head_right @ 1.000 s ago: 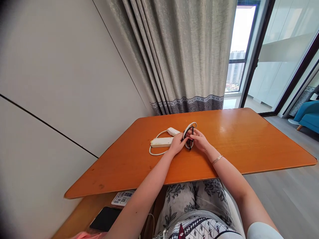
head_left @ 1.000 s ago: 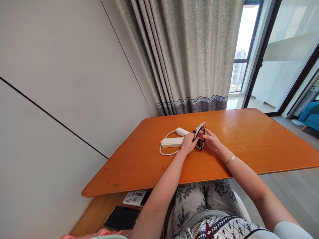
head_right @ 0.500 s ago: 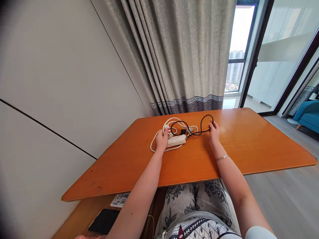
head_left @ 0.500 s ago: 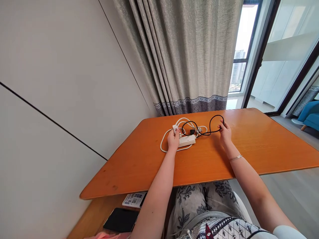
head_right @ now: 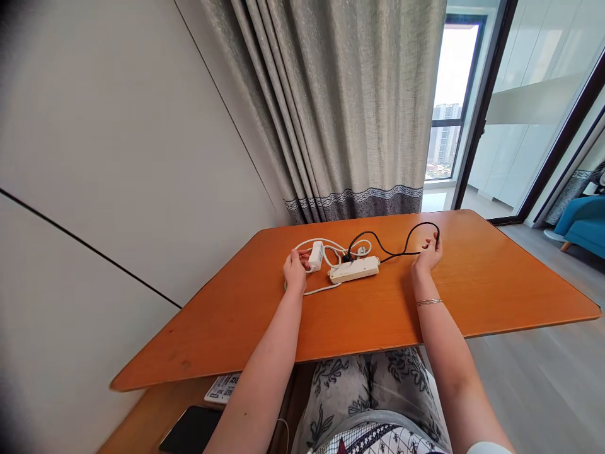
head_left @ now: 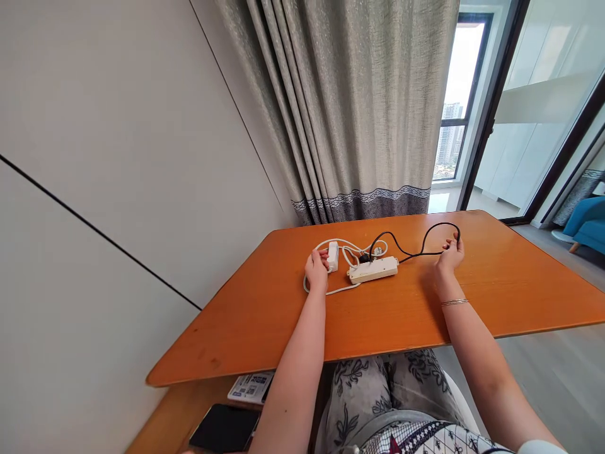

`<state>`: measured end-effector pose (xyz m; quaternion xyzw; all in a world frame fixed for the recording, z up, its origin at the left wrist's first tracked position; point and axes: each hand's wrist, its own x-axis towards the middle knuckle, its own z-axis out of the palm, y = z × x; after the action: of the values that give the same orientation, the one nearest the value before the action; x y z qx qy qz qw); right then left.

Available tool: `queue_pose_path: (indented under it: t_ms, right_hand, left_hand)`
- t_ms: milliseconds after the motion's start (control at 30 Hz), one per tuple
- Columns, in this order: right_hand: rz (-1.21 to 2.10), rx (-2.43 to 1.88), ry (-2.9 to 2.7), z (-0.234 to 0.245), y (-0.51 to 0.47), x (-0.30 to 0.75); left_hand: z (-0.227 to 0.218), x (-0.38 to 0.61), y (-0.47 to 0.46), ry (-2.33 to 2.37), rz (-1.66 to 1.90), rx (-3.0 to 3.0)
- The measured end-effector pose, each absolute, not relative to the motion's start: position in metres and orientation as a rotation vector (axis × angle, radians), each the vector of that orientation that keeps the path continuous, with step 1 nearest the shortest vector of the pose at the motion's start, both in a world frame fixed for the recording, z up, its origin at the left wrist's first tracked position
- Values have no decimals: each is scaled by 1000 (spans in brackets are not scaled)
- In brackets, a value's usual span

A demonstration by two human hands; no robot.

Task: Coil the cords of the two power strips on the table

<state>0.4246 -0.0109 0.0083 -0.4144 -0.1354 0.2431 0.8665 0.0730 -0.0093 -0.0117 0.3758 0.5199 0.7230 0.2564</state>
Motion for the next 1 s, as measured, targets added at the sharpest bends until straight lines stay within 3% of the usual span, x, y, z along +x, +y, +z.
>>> queue_pose_path:
  t_ms: [433,533,600,700,833,1000]
  right_hand:
    - [337,-806,-143,19,-18,472]
    - [454,-752,-253,25,-22,458]
    - [574,-709,-349,30,-25,445]
    - [766,-643,-482,36,-33,421]
    - [953,-584,-610,42,-46,394]
    - [1161,-436,-736,51,-68,369]
  left_hand:
    - [0,38,-13,1644,2322,555]
    - [7,55,-28,1795,2436,757]
    - [12,73,-39,1852,2442,1245]
    - [16,105,-54,1704,2281,1656]
    - [9,153,-67,1328,1793,2174]
    - [6,208,-75,1047,1245,2392]
